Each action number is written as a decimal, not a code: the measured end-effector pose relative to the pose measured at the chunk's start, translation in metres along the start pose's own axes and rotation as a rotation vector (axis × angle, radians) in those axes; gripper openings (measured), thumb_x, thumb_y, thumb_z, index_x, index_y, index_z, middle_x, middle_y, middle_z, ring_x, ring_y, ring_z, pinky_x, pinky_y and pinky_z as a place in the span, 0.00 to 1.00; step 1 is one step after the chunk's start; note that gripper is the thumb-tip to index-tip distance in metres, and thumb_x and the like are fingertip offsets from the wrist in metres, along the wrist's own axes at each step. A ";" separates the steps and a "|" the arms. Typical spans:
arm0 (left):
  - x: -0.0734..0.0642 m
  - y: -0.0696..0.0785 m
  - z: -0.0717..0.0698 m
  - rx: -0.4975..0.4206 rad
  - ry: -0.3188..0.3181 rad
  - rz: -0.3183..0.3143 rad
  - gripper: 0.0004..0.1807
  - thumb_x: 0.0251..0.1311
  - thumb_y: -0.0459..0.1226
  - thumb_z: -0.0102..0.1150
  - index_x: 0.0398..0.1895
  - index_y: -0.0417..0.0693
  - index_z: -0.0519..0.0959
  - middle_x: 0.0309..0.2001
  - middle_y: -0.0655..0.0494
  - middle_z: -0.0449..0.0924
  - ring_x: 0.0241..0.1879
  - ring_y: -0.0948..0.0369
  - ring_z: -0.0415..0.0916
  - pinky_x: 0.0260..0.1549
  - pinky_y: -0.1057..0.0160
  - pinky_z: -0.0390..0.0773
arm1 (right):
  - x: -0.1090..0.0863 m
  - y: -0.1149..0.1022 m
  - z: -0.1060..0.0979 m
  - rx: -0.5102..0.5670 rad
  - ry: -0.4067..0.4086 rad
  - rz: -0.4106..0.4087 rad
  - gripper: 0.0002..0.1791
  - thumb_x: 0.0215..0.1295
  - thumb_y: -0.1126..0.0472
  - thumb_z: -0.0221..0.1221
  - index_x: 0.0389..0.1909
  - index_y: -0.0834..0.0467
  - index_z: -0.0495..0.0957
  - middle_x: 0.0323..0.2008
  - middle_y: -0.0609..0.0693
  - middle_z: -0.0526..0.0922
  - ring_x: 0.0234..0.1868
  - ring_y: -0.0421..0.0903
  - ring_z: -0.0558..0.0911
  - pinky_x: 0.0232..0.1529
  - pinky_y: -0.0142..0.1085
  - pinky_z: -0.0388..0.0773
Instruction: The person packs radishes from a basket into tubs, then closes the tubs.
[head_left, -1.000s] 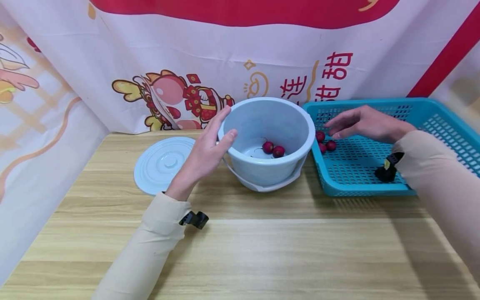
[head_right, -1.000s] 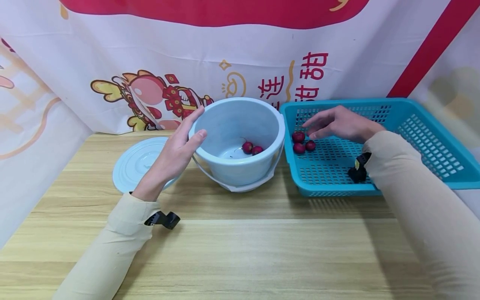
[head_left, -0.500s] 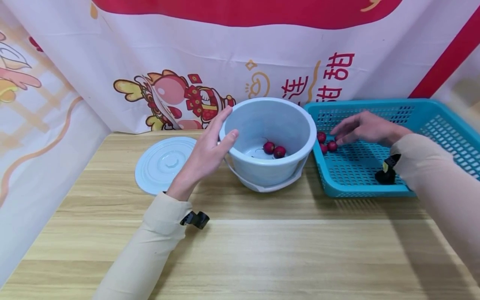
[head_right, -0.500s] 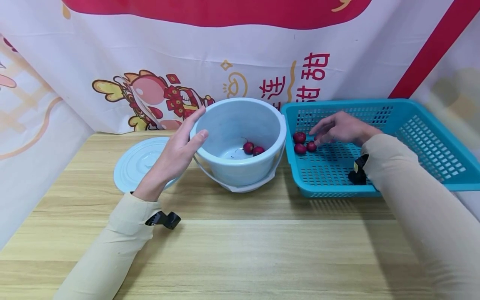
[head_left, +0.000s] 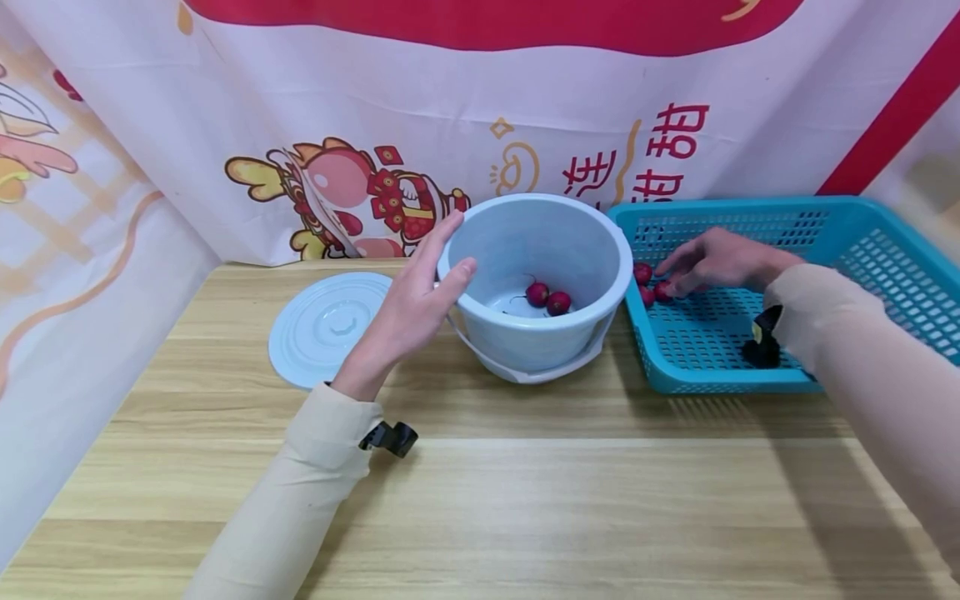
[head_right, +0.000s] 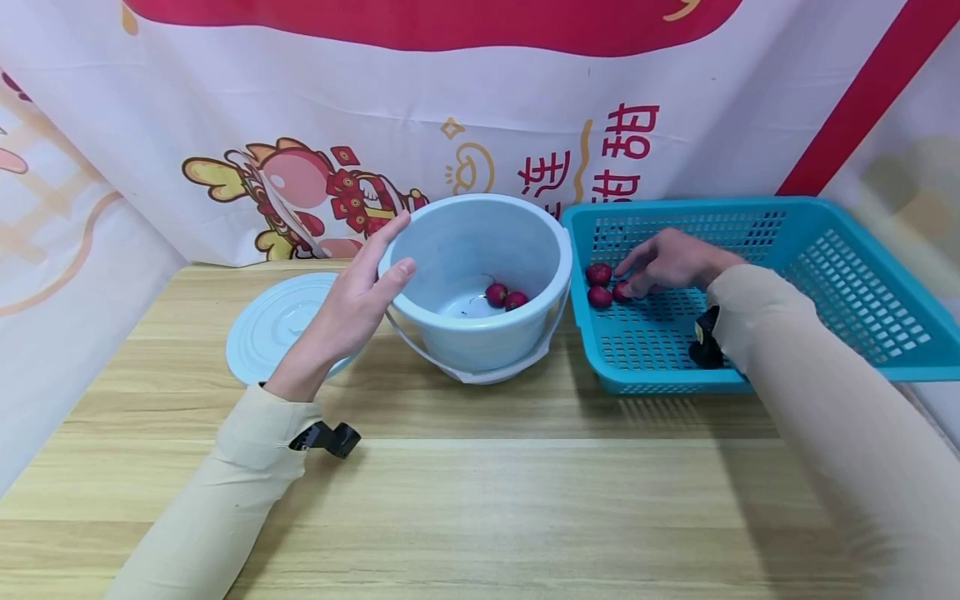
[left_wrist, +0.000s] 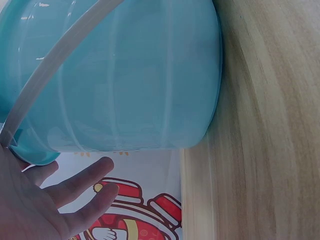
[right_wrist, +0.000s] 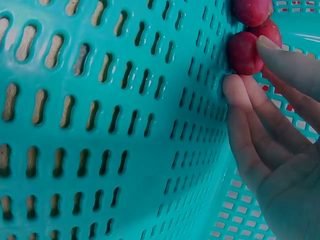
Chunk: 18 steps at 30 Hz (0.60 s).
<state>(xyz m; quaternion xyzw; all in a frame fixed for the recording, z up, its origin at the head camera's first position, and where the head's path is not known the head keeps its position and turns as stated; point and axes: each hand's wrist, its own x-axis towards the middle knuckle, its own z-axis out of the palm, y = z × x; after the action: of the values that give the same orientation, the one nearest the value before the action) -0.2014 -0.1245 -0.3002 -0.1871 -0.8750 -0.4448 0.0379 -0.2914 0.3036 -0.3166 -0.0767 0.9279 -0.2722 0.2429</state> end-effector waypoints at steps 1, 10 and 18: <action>0.000 0.000 0.000 -0.001 0.000 -0.001 0.39 0.77 0.57 0.45 0.87 0.67 0.50 0.88 0.62 0.47 0.83 0.49 0.57 0.70 0.37 0.76 | 0.001 -0.001 0.000 -0.009 -0.001 0.001 0.30 0.72 0.53 0.68 0.69 0.64 0.77 0.57 0.62 0.86 0.57 0.57 0.83 0.63 0.62 0.80; 0.000 0.001 -0.001 0.005 0.001 0.000 0.39 0.77 0.57 0.46 0.87 0.67 0.50 0.88 0.62 0.46 0.84 0.49 0.56 0.70 0.37 0.76 | 0.003 -0.008 0.001 -0.060 0.002 0.004 0.23 0.74 0.55 0.66 0.64 0.63 0.83 0.57 0.64 0.87 0.55 0.57 0.85 0.59 0.59 0.83; 0.001 0.000 0.000 0.006 0.001 -0.002 0.39 0.77 0.58 0.45 0.87 0.67 0.50 0.88 0.62 0.46 0.84 0.49 0.56 0.70 0.37 0.76 | 0.000 -0.009 -0.003 -0.005 0.016 0.011 0.25 0.73 0.54 0.67 0.65 0.61 0.82 0.59 0.64 0.85 0.56 0.57 0.84 0.60 0.59 0.83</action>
<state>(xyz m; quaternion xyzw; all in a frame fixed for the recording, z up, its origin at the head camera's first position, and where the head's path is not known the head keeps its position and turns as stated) -0.2021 -0.1246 -0.2998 -0.1859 -0.8766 -0.4423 0.0386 -0.2928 0.2976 -0.3101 -0.0698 0.9310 -0.2691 0.2366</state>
